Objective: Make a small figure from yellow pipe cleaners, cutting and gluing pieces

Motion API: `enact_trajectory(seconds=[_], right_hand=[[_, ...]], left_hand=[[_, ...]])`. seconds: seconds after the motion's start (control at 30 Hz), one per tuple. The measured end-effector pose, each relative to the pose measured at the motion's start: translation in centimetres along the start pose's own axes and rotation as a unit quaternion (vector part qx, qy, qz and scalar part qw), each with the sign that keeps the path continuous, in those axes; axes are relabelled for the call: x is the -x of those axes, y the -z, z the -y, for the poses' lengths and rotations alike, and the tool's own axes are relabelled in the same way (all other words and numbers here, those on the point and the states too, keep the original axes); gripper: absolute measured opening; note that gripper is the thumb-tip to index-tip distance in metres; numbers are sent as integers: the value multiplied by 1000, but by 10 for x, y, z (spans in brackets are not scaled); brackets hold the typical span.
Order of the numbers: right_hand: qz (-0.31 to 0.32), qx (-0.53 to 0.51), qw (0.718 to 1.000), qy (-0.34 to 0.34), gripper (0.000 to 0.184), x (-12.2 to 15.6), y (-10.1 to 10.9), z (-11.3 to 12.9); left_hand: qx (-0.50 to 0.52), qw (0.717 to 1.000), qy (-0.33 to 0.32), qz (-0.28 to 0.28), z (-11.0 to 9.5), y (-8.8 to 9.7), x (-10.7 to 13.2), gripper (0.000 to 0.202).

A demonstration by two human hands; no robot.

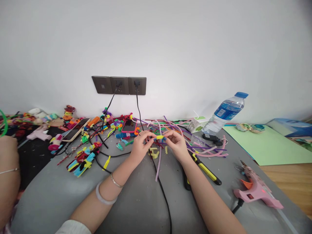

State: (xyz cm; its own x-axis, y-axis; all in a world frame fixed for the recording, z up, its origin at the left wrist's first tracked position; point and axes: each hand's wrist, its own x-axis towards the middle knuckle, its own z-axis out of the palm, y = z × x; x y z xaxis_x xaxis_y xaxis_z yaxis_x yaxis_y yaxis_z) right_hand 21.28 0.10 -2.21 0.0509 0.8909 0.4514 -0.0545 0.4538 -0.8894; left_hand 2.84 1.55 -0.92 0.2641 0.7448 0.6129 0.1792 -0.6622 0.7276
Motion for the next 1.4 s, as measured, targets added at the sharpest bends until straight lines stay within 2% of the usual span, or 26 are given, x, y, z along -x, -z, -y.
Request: enact_trajectory(seconds=[0.13, 0.23, 0.43, 0.57, 0.77, 1.03, 1.4], right_hand=[[-1, -4, 1000, -3, 14, 0, -1, 0], [16, -12, 1000, -9, 13, 0, -1, -1], [35, -4, 999, -24, 17, 1, -1, 0], [47, 4, 998, -36, 23, 1, -3, 3], [39, 5, 998, -47, 22, 1, -4, 8], [66, -12, 997, -25, 24, 2, -4, 7], [48, 37, 998, -5, 23, 0, -5, 9]], left_hand=[[11, 999, 26, 24, 1, -2, 1, 17], [4, 999, 22, 33, 2, -3, 1, 22], [-3, 1000, -11, 27, 2, -3, 0, 20], [0, 1000, -18, 20, 2, -3, 0, 19], [17, 999, -19, 20, 1, -3, 0, 14], [22, 999, 7, 23, 3, -2, 2, 16], [8, 999, 18, 30, 1, -1, 1, 13]])
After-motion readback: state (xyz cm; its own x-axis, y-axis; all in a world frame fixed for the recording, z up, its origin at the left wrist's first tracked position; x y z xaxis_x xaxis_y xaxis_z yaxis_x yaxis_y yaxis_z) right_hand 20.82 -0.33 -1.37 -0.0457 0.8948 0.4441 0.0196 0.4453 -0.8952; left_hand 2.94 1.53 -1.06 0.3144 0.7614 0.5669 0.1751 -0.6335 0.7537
